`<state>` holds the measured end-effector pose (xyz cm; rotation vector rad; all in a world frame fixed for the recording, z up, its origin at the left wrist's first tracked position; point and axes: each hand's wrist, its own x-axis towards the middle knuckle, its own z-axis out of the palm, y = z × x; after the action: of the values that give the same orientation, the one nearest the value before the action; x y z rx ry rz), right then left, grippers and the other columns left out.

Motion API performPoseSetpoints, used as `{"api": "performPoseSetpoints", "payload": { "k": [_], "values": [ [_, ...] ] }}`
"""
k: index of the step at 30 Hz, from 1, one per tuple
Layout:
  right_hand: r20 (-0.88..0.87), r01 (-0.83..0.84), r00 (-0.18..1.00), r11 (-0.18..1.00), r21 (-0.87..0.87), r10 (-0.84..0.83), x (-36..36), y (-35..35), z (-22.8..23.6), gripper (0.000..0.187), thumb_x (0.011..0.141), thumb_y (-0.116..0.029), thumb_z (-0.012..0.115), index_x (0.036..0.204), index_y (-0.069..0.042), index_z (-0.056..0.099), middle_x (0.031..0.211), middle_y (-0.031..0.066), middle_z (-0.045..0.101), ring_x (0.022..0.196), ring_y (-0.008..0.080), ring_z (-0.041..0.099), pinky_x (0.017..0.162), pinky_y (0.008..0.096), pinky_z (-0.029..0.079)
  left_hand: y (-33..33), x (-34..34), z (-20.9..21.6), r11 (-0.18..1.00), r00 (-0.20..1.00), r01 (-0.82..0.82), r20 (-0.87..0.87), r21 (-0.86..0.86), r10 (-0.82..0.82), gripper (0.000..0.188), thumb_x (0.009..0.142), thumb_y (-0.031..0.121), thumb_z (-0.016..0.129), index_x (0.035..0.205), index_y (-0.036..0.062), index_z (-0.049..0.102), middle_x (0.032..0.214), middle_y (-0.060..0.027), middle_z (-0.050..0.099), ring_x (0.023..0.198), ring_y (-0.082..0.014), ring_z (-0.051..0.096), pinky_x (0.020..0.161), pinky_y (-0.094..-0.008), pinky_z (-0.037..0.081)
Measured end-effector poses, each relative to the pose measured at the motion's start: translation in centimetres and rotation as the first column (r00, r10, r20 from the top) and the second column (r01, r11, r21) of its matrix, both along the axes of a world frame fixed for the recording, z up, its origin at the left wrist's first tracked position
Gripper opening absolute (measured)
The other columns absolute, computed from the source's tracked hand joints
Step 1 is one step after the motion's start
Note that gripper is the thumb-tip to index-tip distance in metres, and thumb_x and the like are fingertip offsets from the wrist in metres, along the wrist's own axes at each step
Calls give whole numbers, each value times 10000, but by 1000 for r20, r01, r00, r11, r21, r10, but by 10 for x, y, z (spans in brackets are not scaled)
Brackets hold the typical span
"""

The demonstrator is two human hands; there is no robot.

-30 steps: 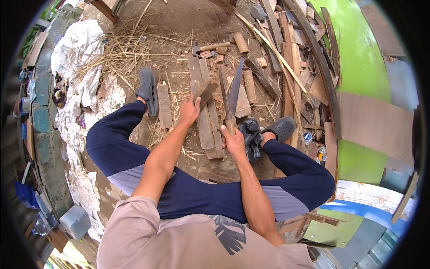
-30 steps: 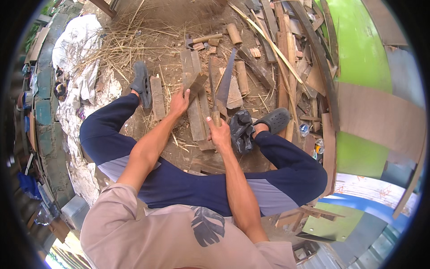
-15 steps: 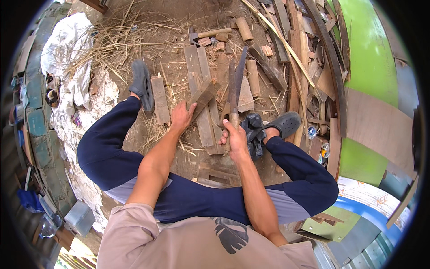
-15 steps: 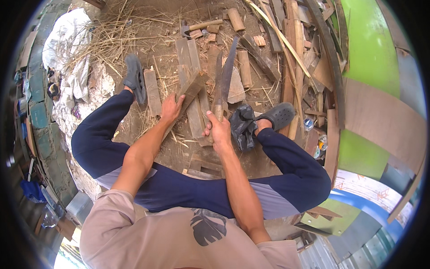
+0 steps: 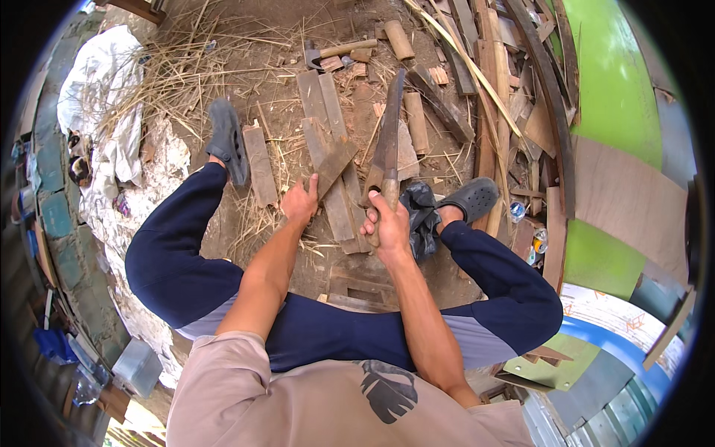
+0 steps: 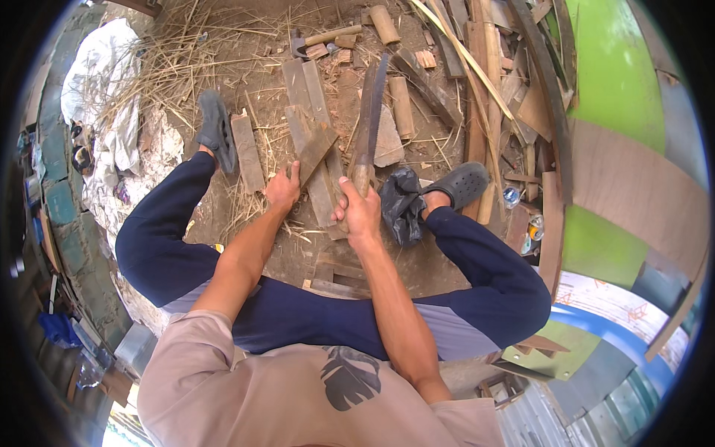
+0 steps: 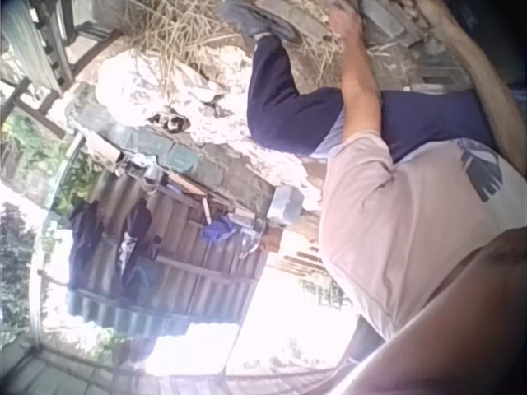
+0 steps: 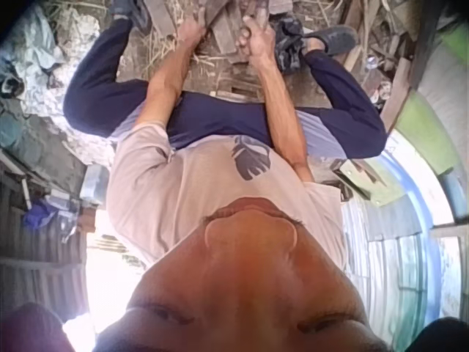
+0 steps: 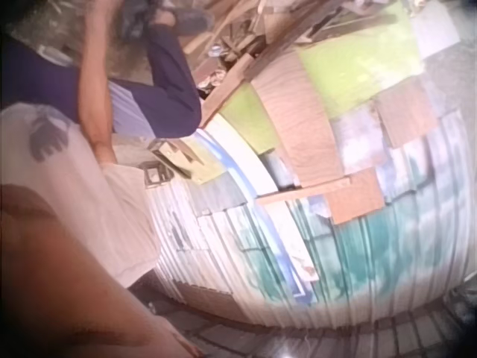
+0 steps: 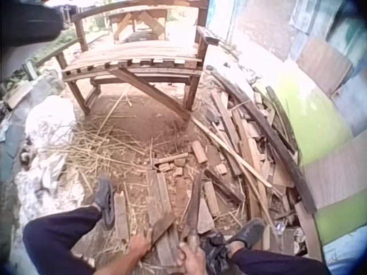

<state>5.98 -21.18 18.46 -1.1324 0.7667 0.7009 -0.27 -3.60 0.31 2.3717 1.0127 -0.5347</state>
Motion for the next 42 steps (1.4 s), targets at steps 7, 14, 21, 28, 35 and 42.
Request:
{"api": "performPoseSetpoints", "payload": {
  "k": [7, 14, 21, 28, 35, 42],
  "values": [
    [-69, 14, 997, 996, -87, -20, -3, 42, -28, 169, 926, -169, 639, 945, -68, 505, 617, 0, 452, 465, 123, 442, 468, 321, 433, -1, 0, -2, 997, 998, -57, -22, -46, 56, 677, 1004, 607, 248, 1089, 74, 657, 942, -258, 700, 947, -415, 665, 848, -502, 495],
    [-65, -21, 998, 999, -39, 19, 2, 40, -15, 178, 908, -167, 649, 941, -65, 507, 607, -6, 459, 454, 117, 447, 462, 315, 423, 4, -9, -20, 998, 998, -65, 23, -16, 65, 655, 1007, 594, 259, 1116, 93, 665, 932, -253, 702, 926, -416, 671, 856, -516, 490],
    [-14, 36, 999, 997, -68, -37, -1, 37, -37, 143, 912, -151, 612, 928, -63, 500, 602, 5, 445, 453, 139, 432, 465, 333, 403, 4, -2, -11, 996, 998, -58, -22, -68, 57, 630, 1011, 577, 264, 1125, 106, 665, 930, -250, 702, 921, -426, 666, 850, -521, 489],
    [-356, 105, 933, 983, 152, -44, 5, 40, -39, 140, 919, -141, 617, 931, -84, 489, 590, -17, 443, 443, 114, 414, 469, 309, 399, 3, -3, -9, 996, 998, -69, 6, -61, 69, 628, 1012, 570, 265, 1142, 109, 670, 930, -249, 703, 928, -426, 668, 858, -513, 490],
    [-383, 250, 915, 921, 298, -124, 4, 40, -39, 153, 927, -171, 629, 924, -106, 491, 583, -27, 439, 432, 109, 417, 462, 304, 397, 4, -3, -10, 995, 997, -74, 14, -62, 75, 634, 1014, 567, 261, 1131, 105, 679, 939, -256, 702, 942, -433, 661, 862, -505, 489],
    [11, 32, 999, 998, 55, -32, 2, 36, -4, 160, 917, -166, 631, 921, -87, 492, 603, -11, 440, 442, 119, 431, 463, 318, 412, 5, -3, -6, 995, 997, -69, 14, -77, 70, 633, 1014, 569, 258, 1169, 114, 669, 939, -256, 701, 940, -425, 664, 864, -502, 489]
  ]
}}
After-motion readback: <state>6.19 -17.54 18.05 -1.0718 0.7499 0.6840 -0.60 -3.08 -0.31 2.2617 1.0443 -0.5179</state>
